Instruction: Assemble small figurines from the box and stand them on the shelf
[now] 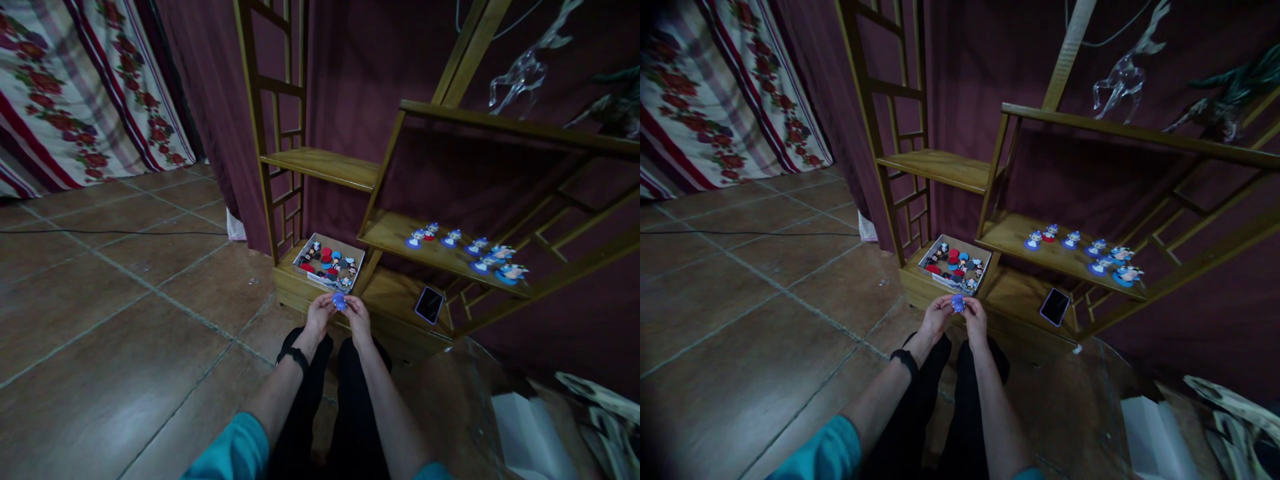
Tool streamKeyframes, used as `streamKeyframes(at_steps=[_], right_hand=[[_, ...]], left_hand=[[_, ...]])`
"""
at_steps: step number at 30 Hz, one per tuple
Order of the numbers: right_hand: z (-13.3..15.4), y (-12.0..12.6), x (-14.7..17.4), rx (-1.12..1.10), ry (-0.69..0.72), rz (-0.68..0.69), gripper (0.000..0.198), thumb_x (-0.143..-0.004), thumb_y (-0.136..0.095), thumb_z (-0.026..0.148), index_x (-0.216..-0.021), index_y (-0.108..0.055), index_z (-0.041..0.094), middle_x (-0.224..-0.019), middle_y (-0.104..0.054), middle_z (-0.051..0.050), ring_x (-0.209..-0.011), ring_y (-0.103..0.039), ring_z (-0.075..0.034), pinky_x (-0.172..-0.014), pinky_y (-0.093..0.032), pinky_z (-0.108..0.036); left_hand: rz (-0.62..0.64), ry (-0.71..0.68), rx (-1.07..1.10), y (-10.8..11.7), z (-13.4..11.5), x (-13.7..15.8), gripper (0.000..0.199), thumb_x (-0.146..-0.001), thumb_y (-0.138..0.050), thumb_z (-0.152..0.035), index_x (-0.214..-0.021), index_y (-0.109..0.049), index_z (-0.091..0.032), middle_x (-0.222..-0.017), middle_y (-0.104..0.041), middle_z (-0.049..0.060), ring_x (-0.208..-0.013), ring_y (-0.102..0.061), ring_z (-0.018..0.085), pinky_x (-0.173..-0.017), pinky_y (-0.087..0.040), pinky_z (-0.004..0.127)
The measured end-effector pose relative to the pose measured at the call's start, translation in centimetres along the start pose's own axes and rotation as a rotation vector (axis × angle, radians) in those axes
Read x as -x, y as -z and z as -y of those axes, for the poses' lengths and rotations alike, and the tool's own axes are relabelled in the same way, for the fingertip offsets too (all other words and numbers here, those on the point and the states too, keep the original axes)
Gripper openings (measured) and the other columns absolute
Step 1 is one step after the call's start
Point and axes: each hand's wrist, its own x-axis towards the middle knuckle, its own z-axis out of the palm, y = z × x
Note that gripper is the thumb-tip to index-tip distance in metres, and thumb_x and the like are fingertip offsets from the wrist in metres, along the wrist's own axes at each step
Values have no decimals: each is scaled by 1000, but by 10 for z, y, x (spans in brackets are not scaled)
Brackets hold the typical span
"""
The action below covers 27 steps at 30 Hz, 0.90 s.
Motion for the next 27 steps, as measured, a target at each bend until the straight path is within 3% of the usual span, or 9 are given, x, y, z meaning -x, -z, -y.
streamKeyframes(at_steps=[11,18,27], right_hand=[[-12,2,-5,1,-77,-44,32,-64,-65,41,-90,-60,22,-94,-65,-3,-78,-62,-17,-67,-51,-30],[-5,0,-4,1,-108,-48,33,-64,-65,41,-90,-61,21,-88,-66,-2,-69,-61,-15,-65,-51,-29],[-1,2,0,-48,-88,17,35,-65,-67,38,-95,-62,22,-99,-65,-3,-86,-61,-19,-72,-50,-29]], left_hand=[[15,123,35,3,-5,1,21,-64,-68,-8,-85,-65,-10,-75,-66,7,-60,-60,9,-58,-48,19],[71,225,87,7,-8,0,29,-66,-67,-4,-94,-64,-12,-83,-67,8,-69,-63,10,-68,-51,21],[93,249,96,8,-6,-4,29,-68,-67,-5,-96,-65,-12,-88,-68,8,-74,-63,11,-74,-50,21]])
